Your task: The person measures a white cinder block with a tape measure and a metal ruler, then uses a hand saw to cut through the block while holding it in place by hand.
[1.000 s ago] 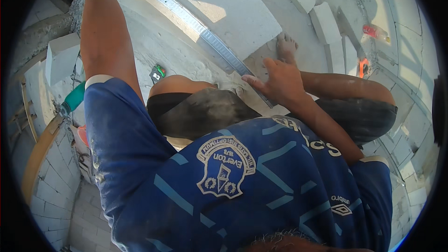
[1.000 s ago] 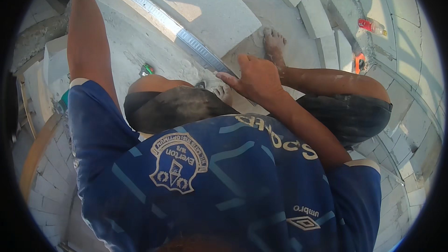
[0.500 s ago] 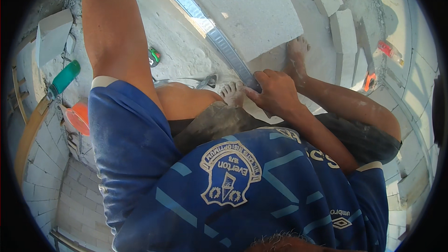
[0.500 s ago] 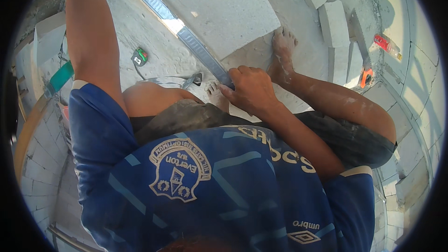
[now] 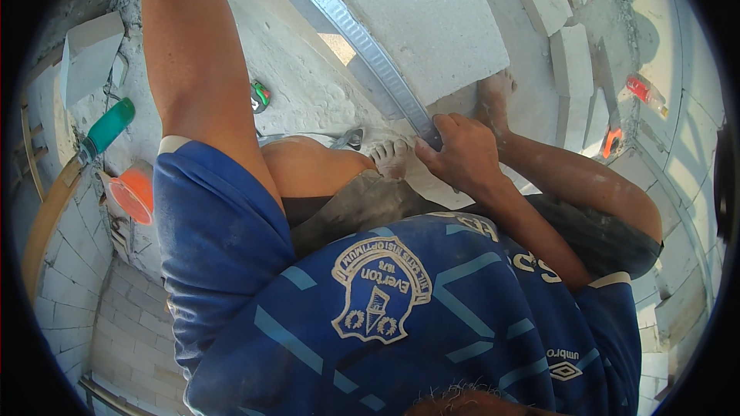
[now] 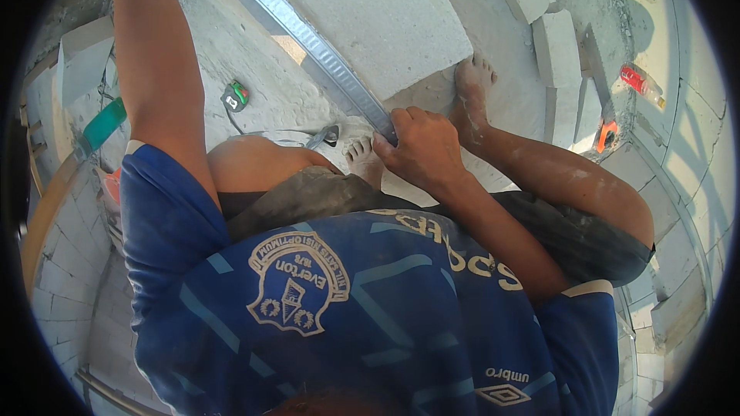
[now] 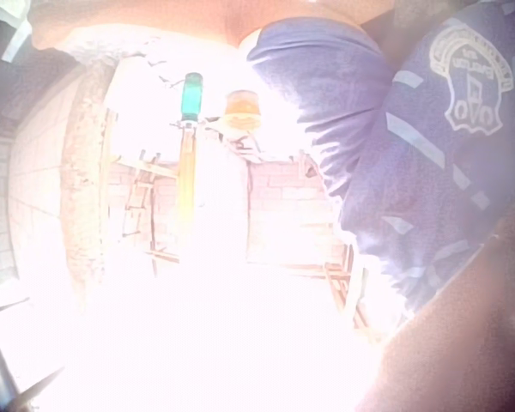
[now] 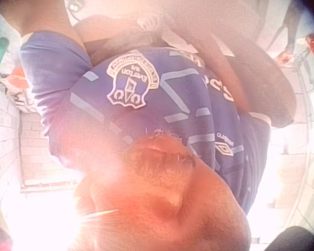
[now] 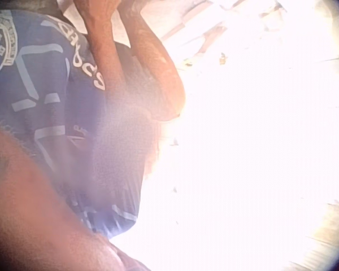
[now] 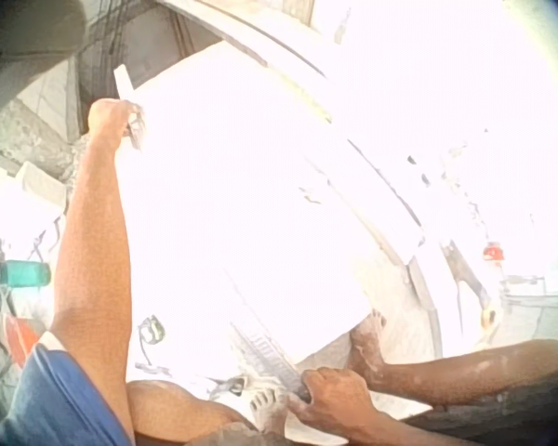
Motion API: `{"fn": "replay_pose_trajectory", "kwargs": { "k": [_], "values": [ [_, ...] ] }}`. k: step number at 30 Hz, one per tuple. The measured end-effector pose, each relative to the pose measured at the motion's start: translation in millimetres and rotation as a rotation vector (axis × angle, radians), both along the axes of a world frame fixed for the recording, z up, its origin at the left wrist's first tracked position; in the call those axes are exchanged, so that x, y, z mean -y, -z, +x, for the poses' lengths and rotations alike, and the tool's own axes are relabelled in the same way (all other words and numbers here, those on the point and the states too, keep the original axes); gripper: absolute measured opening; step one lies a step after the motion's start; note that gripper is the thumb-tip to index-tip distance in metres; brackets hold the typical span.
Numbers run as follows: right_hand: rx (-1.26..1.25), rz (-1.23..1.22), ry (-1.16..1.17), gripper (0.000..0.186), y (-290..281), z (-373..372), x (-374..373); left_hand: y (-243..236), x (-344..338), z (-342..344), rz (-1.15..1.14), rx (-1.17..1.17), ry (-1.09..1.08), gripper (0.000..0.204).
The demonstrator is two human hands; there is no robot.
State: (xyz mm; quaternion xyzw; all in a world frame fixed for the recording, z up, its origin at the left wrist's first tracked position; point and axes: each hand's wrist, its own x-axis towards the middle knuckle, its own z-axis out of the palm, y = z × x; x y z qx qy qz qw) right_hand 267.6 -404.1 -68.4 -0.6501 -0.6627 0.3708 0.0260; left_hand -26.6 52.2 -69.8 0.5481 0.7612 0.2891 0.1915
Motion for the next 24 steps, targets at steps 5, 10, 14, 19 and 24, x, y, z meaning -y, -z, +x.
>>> {"fn": "replay_pose_trajectory", "kwargs": {
  "k": [5,10,14,19,24],
  "values": [
    [0.009,-0.02,0.034,0.035,0,0,-1,2,-4,5,0.003,-0.019,0.02,0.045],
    [-0.01,0.007,0.057,0.033,0,0,0,4,-6,9,0.011,-0.038,0.036,0.046],
    [-0.019,0.043,0.079,0.033,1,0,0,8,-6,10,0.016,-0.058,0.049,0.047],
    [-0.016,0.026,0.103,0.032,2,0,2,14,-9,9,0.034,-0.097,0.073,0.048],
    [-0.017,0.044,0.115,0.031,2,0,2,18,-15,6,0.062,-0.132,0.087,0.049]
  ]
}}
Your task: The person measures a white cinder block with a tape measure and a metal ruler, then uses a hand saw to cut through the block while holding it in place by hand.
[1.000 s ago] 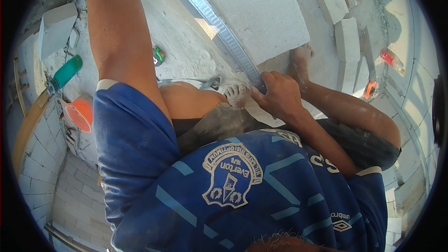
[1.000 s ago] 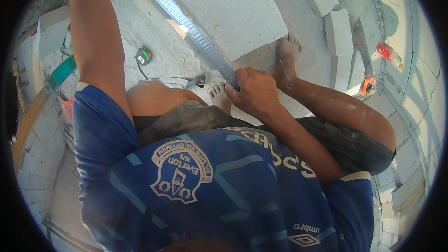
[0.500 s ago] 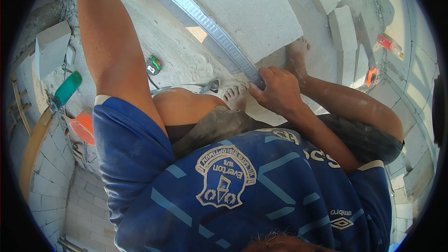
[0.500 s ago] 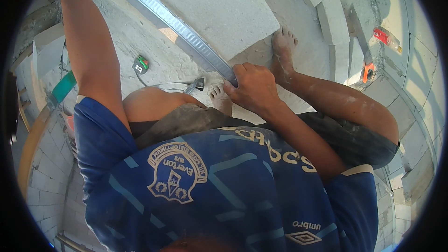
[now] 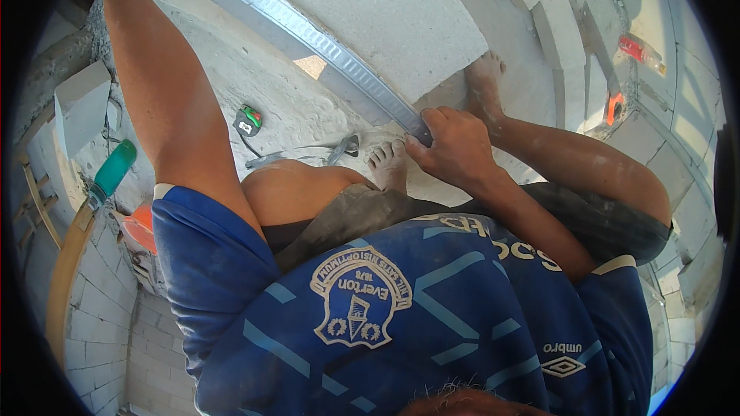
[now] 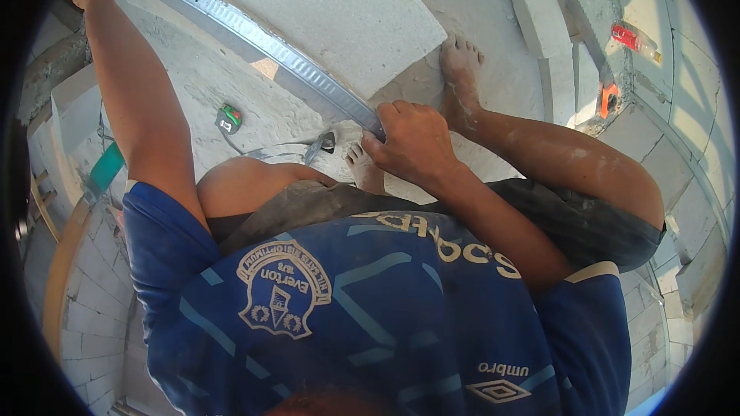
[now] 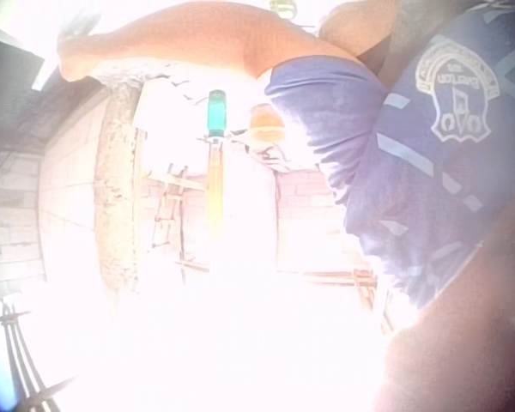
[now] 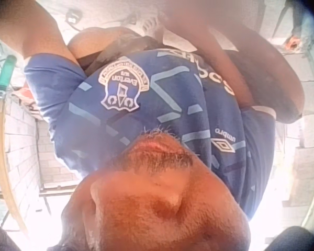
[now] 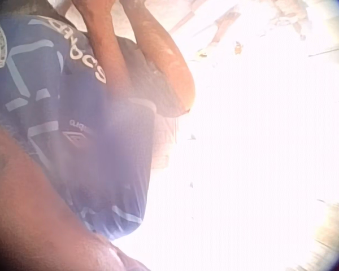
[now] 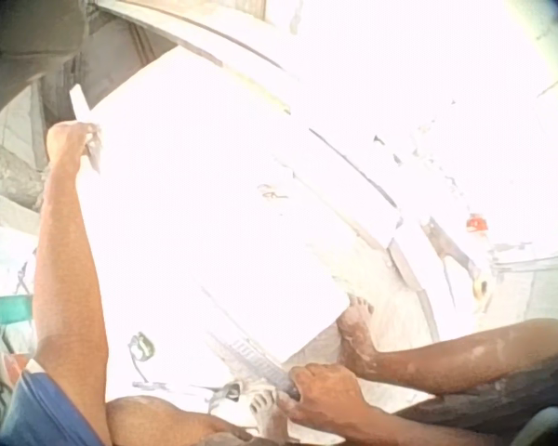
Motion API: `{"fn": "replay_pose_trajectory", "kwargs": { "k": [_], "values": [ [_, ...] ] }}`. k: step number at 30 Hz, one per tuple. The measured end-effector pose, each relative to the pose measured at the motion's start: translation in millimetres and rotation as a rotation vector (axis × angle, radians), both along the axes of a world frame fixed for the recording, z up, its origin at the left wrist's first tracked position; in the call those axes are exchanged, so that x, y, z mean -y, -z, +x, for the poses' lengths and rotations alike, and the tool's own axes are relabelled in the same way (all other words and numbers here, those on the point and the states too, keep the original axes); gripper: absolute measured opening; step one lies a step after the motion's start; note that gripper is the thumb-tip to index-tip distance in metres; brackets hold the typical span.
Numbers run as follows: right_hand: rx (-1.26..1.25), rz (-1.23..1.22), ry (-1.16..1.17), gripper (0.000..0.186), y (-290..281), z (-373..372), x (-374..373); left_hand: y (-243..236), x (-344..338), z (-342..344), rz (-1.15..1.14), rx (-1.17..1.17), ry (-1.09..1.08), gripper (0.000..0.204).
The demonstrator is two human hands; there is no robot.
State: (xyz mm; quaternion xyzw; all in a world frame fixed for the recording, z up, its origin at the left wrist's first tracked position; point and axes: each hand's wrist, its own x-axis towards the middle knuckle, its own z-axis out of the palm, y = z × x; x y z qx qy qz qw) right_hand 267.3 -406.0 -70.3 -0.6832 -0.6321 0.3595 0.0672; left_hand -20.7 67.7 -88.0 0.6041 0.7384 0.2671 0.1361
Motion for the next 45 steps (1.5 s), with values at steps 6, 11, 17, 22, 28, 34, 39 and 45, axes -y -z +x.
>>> {"fn": "replay_pose_trajectory", "kwargs": {
  "k": [6,11,17,22,28,34,39,45],
  "values": [
    [-0.013,-0.024,-0.002,0.031,0,1,0,3,2,3,0.021,-0.024,0.001,0.05],
    [-0.053,0.021,0.009,0.031,4,3,4,10,-3,2,0.041,-0.048,0.013,0.051],
    [-0.005,-0.104,-0.013,0.035,0,3,-4,1,-17,-6,0.014,-0.195,-0.031,0.052],
    [-0.001,-0.156,-0.045,0.035,-9,3,-15,4,-7,1,0.102,-0.015,-0.126,0.04],
    [-0.007,-0.237,-0.068,0.038,-8,5,-17,17,-15,-4,0.167,-0.001,-0.137,0.021],
    [-0.001,-0.247,-0.077,0.04,-6,5,-18,23,-26,-13,0.122,-0.037,-0.157,0.025],
    [-0.02,-0.302,-0.08,0.04,-7,6,-20,15,-18,-9,0.1,0.212,-0.152,0.021],
    [-0.032,-0.312,-0.057,0.039,-8,6,-20,0,-7,5,0.029,0.165,-0.156,0.022]
  ]
}}
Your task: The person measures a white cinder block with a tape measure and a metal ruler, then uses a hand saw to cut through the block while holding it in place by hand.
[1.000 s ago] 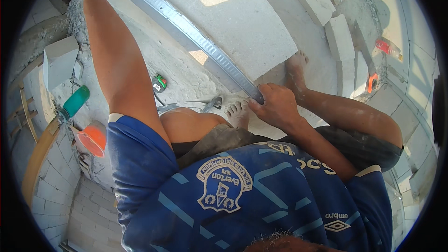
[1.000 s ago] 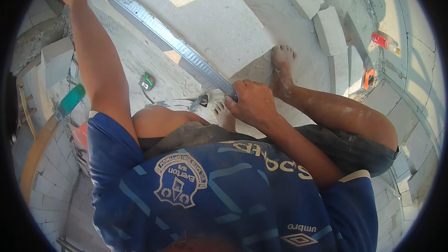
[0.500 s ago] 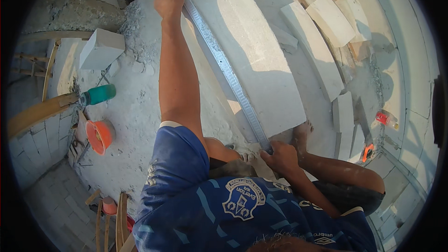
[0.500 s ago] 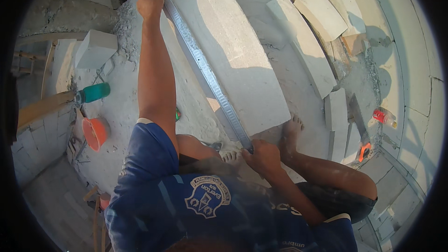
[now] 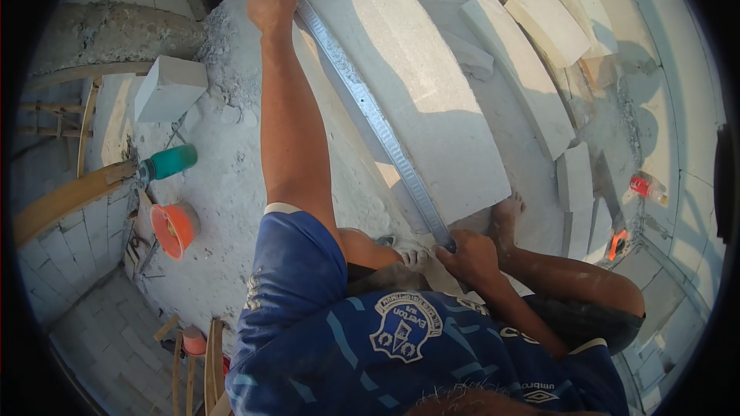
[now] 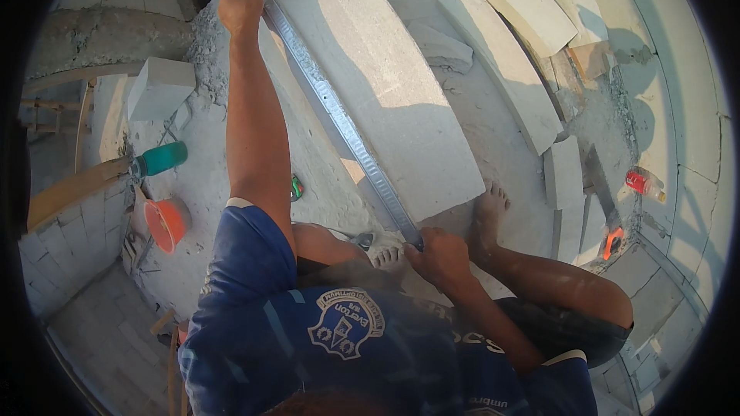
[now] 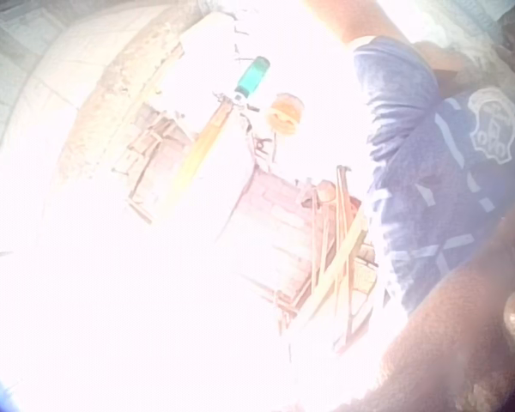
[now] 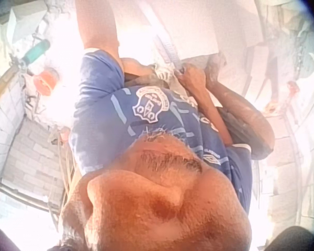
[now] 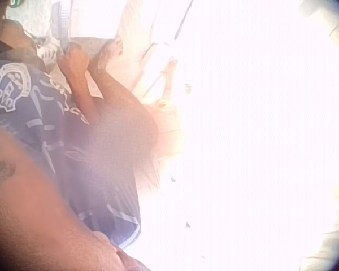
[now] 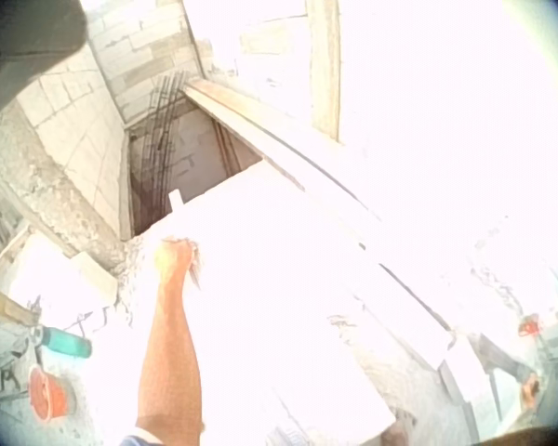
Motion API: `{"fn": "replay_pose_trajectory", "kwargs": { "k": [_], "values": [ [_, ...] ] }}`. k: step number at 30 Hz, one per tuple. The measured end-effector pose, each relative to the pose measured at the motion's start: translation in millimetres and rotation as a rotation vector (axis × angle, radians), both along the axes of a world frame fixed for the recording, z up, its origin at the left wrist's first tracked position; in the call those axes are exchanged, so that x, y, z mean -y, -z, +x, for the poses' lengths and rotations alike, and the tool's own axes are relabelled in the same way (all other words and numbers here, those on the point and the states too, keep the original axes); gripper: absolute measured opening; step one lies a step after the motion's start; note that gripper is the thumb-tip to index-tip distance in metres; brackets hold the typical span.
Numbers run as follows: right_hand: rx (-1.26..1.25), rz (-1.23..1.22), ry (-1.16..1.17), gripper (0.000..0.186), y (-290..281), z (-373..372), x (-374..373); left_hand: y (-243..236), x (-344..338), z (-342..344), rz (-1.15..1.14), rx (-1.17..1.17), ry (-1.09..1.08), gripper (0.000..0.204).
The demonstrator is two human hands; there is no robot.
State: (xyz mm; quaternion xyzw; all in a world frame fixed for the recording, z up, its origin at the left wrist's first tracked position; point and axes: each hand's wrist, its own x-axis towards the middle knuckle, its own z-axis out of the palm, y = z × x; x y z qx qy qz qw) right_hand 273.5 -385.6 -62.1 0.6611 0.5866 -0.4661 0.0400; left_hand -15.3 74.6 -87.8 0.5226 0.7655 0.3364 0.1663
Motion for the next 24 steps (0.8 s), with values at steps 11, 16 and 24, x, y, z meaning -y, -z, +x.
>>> {"fn": "replay_pose_trajectory", "kwargs": {
  "k": [11,16,24],
  "values": [
    [-0.017,0.022,0.014,0.038,2,2,2,-1,0,2,0.06,-0.1,-0.044,0.019],
    [-0.019,0.002,0.005,0.039,6,2,3,1,-3,0,0.023,-0.05,-0.059,0.018],
    [-0.042,0.056,-0.014,0.038,4,4,-1,17,-14,-19,0.005,0.047,-0.18,0.029]
  ]
}}
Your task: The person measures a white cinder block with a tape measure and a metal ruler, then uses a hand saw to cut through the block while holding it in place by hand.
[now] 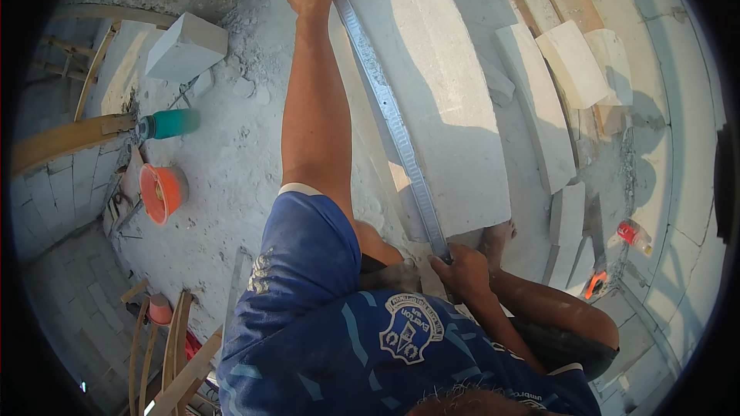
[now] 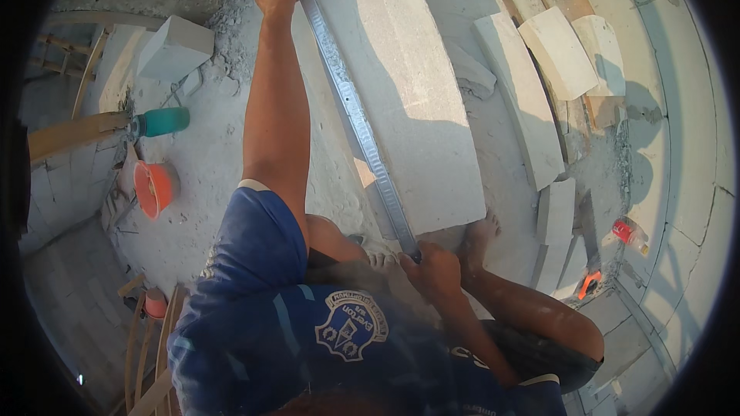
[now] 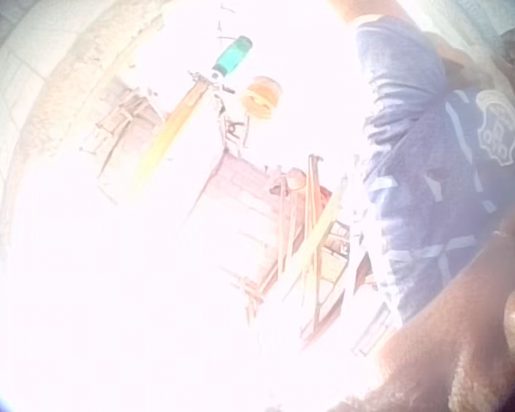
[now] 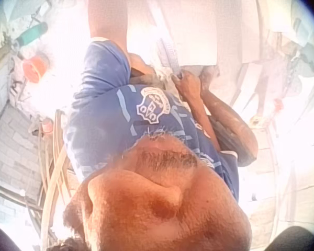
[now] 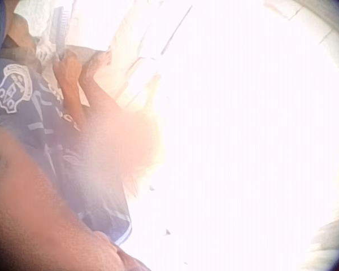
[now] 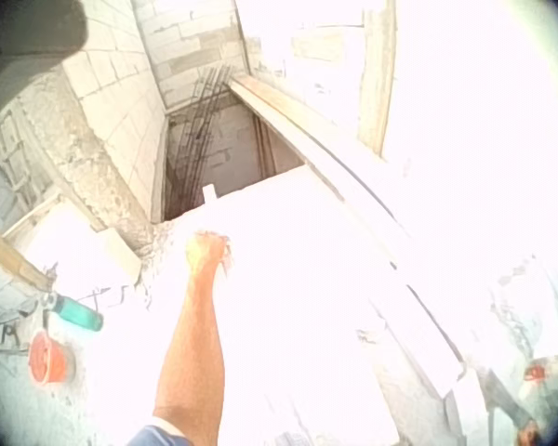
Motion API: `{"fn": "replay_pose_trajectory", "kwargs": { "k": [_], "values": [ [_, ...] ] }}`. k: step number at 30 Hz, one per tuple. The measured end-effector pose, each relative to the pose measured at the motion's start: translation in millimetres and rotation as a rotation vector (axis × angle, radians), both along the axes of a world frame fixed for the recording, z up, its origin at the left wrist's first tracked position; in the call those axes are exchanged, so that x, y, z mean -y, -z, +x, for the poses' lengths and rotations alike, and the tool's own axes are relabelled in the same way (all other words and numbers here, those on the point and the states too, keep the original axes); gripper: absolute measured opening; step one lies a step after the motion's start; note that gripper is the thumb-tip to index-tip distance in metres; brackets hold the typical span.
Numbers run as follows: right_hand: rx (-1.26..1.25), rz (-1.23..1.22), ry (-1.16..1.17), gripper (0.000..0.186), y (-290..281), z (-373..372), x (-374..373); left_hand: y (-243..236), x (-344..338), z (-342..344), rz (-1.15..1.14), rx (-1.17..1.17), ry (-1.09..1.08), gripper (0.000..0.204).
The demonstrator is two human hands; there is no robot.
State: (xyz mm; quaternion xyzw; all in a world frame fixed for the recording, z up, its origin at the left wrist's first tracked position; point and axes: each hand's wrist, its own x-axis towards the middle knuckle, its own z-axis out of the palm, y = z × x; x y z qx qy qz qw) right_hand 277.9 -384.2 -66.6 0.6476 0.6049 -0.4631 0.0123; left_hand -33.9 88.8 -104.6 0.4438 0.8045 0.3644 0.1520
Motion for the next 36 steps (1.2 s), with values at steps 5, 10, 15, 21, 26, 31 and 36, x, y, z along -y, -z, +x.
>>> {"fn": "replay_pose_trajectory", "kwargs": {
  "k": [5,10,15,21,26,31,36],
  "values": [
    [-0.009,0.015,0.012,0.039,0,0,-2,-10,9,-3,0.045,0.189,-0.061,0.03],
    [-0.029,0.021,0.025,0.041,1,0,-3,-14,14,-8,0.032,0.3,-0.059,0.03],
    [-0.019,0.009,0.01,0.042,1,1,-3,-4,11,-27,0.017,0.495,-0.03,0.029],
    [-0.011,0.0,0.006,0.043,1,1,-3,7,15,-52,0.09,0.714,0.013,0.024],
    [-0.006,0.013,0.013,0.041,0,-2,-3,25,4,-46,0.107,0.61,0.094,0.026],
    [-0.006,-0.007,0.051,0.042,-1,-5,-1,43,-16,-31,0.049,-0.08,0.254,0.033],
    [-0.034,0.049,0.06,0.043,2,-6,2,44,-13,-25,0.147,-0.239,0.34,0.022]
  ]
}}
